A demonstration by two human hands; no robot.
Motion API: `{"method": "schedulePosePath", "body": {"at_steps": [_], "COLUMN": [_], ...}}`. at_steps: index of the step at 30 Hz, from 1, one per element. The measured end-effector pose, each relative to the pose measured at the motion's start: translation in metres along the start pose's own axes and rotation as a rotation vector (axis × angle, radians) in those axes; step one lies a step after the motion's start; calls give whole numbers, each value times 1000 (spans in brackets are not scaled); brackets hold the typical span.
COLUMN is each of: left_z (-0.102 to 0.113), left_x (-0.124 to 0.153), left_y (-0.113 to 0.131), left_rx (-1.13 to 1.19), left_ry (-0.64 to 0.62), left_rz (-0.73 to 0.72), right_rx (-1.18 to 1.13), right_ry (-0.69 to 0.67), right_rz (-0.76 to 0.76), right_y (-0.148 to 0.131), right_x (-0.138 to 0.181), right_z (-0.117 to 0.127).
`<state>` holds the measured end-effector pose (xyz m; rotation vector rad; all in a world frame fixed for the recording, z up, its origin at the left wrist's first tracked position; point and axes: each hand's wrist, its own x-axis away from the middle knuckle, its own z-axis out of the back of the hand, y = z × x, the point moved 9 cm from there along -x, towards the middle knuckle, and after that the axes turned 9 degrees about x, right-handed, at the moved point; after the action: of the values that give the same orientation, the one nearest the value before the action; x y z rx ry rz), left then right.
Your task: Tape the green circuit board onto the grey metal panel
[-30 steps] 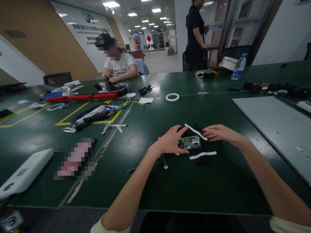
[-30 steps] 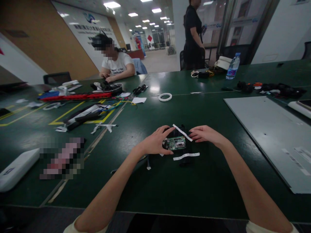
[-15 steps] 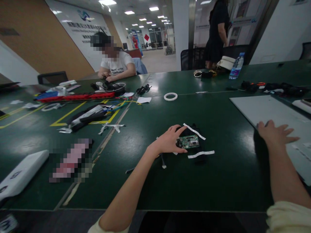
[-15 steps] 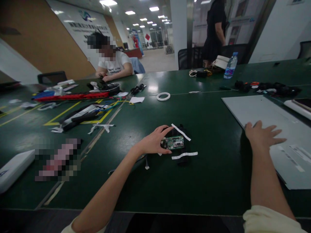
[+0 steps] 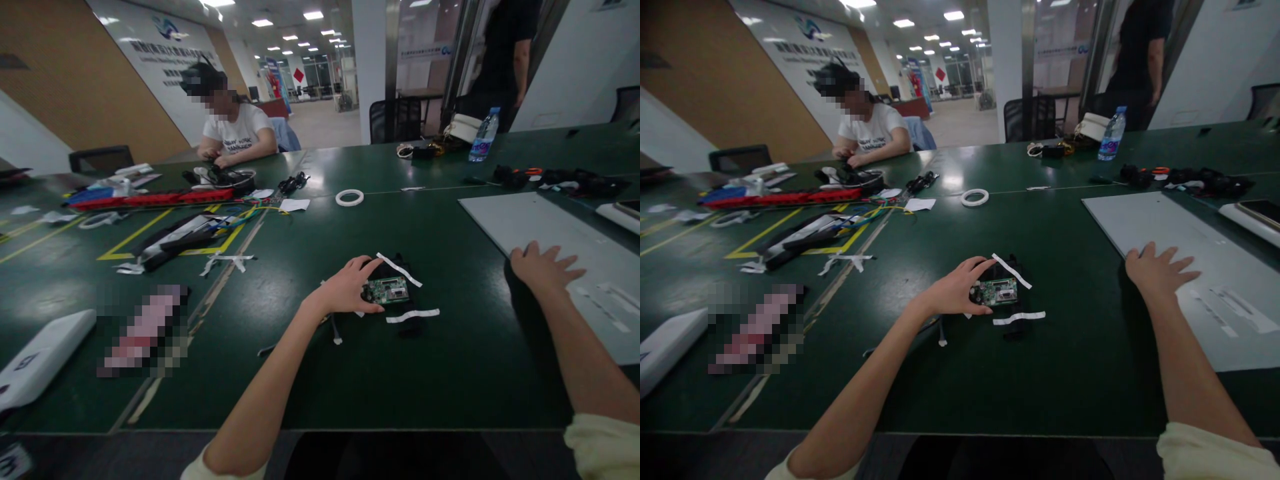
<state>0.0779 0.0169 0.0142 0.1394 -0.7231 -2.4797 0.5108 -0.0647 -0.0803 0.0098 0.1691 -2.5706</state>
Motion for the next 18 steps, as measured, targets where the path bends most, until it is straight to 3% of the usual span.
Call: {"method": "schedulePosePath", "body": {"at_steps": [10, 18], "left_z": [0, 1], "left_x": [0, 1], "left_y": [3, 1], "left_rx": [-12, -2], "left_ry": [-2, -19], "left_rz": [-7, 16], "right_rx": [64, 107], "right_ry": [55, 96], "right_rz": [188, 415], "right_y": [-25, -63], "right_x": [23, 64], "right_z": [0, 11]}}
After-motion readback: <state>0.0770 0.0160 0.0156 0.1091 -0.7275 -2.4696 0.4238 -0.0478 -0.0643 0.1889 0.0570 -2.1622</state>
